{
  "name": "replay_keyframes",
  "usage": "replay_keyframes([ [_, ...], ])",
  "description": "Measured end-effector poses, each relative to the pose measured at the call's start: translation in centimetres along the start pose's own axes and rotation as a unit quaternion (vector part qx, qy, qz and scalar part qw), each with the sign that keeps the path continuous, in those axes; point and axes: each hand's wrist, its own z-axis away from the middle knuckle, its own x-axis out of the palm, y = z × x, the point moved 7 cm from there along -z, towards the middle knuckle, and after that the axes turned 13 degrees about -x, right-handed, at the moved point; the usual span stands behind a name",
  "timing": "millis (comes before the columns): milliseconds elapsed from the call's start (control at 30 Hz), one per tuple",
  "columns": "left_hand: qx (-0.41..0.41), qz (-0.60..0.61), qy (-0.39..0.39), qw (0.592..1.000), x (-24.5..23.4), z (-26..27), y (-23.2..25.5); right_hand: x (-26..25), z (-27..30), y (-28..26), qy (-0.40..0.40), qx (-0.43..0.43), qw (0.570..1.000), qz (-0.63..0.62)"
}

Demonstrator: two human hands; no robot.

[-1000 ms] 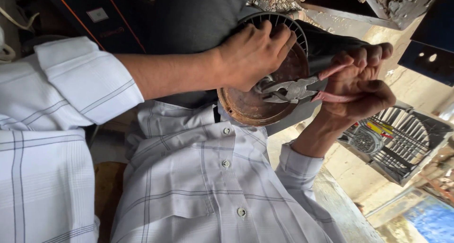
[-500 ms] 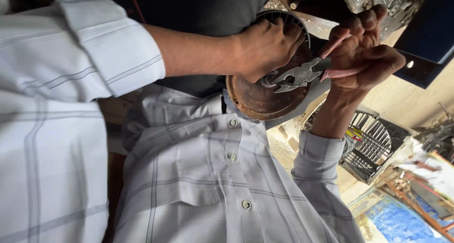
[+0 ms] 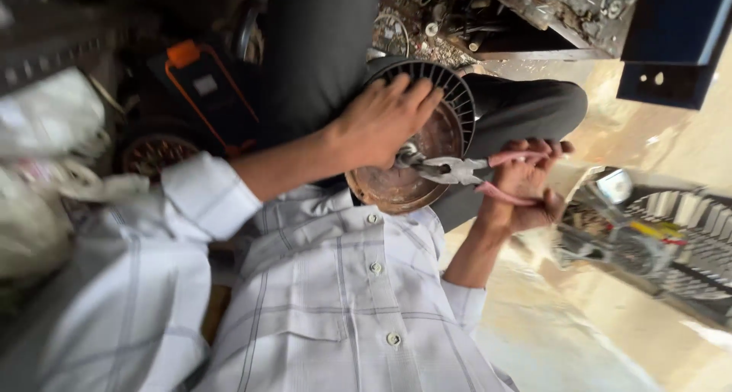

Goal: Repairing a fan motor rotor and stator components using pliers in an electrical workshop.

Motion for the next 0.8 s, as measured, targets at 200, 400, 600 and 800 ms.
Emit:
replay_keyframes([
  [200,-0.040,0.105,0.090,0.990,-2.1,1.1,-0.5,4.4,-0.7,-5.5,-0.015,-0.157,0.984,0.080],
  [400,-0.062,0.100,0.188,0.975,-2.7,2.3,-0.6,4.7,-1.4,-8.7,-0.096,-0.316,0.906,0.266],
  [600,-0.034,0.194,0.160,0.967,-3.8,4.9,-0.2,6.0,-8.9,-3.3,-0.061,-0.389,0.880,0.265],
  [800,-0.027,0.208,0.167,0.964,-0.3,6.7,-0.5,-12.1,-18.3,4.9,0.405,-0.080,0.899,-0.148],
])
